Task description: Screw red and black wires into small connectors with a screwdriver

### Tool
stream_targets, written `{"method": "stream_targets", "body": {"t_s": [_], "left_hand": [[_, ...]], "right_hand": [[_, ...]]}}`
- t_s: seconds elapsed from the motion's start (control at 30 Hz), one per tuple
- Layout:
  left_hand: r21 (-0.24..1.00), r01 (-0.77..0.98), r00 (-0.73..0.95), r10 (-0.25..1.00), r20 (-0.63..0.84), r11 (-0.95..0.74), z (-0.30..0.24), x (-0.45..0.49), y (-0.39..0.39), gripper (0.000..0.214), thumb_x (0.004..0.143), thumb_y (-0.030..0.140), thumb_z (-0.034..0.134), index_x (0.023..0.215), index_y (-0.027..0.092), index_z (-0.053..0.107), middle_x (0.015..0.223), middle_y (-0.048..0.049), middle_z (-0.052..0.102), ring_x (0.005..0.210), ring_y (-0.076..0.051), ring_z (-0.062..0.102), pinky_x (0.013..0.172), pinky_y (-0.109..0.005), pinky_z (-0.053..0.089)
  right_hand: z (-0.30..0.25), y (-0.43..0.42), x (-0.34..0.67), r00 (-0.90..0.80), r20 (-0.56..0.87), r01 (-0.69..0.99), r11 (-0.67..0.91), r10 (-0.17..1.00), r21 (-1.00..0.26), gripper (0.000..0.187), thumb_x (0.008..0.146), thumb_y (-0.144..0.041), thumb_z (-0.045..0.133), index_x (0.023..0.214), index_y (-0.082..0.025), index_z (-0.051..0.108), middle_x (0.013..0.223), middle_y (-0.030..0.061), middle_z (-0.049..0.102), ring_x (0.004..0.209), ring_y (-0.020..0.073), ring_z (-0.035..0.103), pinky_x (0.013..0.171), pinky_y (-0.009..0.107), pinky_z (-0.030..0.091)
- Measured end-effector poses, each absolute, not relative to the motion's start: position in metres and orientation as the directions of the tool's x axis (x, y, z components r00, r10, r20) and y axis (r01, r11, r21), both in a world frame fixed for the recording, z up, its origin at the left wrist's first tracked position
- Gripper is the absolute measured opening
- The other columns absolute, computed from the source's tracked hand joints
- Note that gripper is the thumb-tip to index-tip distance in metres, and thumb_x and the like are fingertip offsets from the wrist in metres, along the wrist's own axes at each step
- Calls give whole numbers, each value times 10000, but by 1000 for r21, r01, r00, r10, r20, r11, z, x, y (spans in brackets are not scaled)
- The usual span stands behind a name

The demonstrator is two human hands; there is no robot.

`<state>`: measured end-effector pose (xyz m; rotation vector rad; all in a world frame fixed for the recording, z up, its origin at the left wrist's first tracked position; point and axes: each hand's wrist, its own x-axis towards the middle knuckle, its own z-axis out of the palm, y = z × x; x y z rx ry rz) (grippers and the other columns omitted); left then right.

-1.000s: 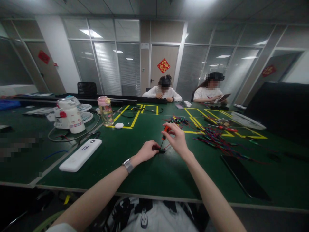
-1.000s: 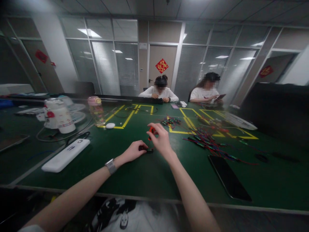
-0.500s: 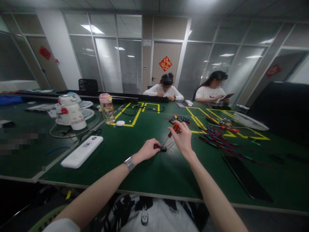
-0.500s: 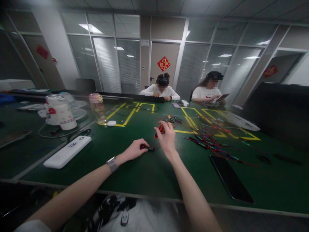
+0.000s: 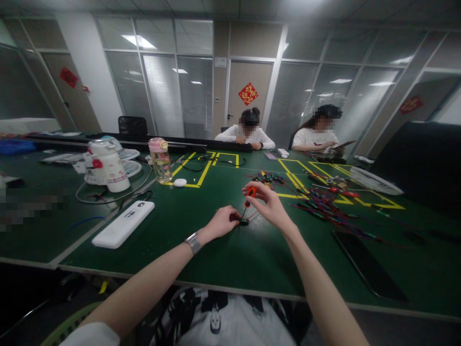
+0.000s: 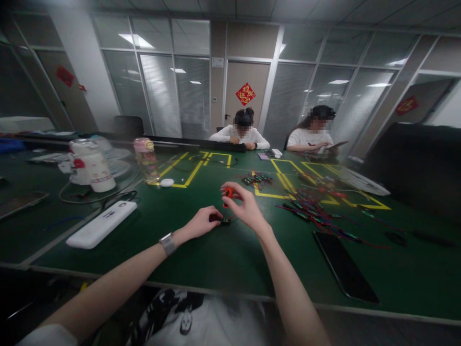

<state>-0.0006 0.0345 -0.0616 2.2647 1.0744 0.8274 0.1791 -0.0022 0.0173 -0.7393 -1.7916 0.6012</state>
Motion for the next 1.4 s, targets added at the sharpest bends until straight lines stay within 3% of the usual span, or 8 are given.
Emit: {"method": "stream_targets", "body": {"t_s": [0.13, 0.33, 0.5, 0.67, 0.93, 1.13, 1.4], "left_hand": [[654, 515, 499, 814, 298, -555, -61, -1, 34, 172, 758, 186, 611, 894, 164, 714, 892, -51, 669, 807, -177, 631, 767, -282, 497], [664, 521, 489, 825, 282, -536, -59, 0, 32, 170, 758, 193, 609, 896, 156, 702, 895, -58, 686, 822, -189, 643, 769, -290, 500], [670, 511, 492, 823, 285, -538, -61, 0, 33, 169, 765, 199, 599, 892, 158, 702, 899, -57, 692, 820, -187, 646, 773, -290, 500], [666, 502, 495, 815, 301, -552, -63, 0, 34, 172, 764, 208, 601, 895, 164, 704, 903, -56, 684, 813, -184, 638, 767, -288, 502], [664, 510, 495, 818, 293, -546, -58, 0, 31, 168, 751, 232, 628, 878, 165, 716, 894, -57, 677, 794, -185, 637, 759, -292, 508], [640, 514, 509, 803, 310, -572, -56, 0, 31, 170, 777, 239, 612, 877, 163, 726, 900, -63, 671, 796, -181, 637, 767, -287, 499], [643, 492, 508, 793, 335, -587, -62, 0, 34, 159, 774, 224, 604, 859, 165, 724, 891, -56, 667, 785, -174, 631, 753, -282, 495]], "right_hand": [[17, -5, 178, -241, 643, 108, 678, 727, -727, 147, 818, -322, 658, 911, -213, 690, 985, 60, 618, 916, 192, 622, 757, 319, 539], [15, -9, 177, -327, 572, -32, 596, 753, -803, 251, 887, -328, 581, 1108, -223, 639, 936, 54, 655, 874, 187, 644, 750, 329, 522], [18, -11, 178, -404, 570, -95, 587, 715, -804, 202, 925, -339, 524, 1076, -219, 582, 1022, 73, 653, 935, 189, 632, 788, 336, 504], [15, -10, 172, -375, 579, -89, 593, 724, -800, 192, 941, -364, 484, 1012, -214, 581, 1046, 75, 637, 956, 186, 603, 796, 321, 491], [12, -7, 170, -265, 619, 63, 654, 739, -754, 249, 911, -429, 503, 881, -206, 610, 874, 28, 566, 738, 144, 573, 686, 288, 500], [9, 3, 168, -248, 623, -38, 636, 742, -771, 244, 923, -426, 484, 1011, -220, 582, 847, 28, 612, 799, 159, 602, 672, 283, 503], [9, -1, 156, -220, 643, -25, 654, 734, -756, 216, 913, -406, 505, 888, -214, 601, 809, 22, 590, 761, 150, 578, 659, 273, 480]]}}
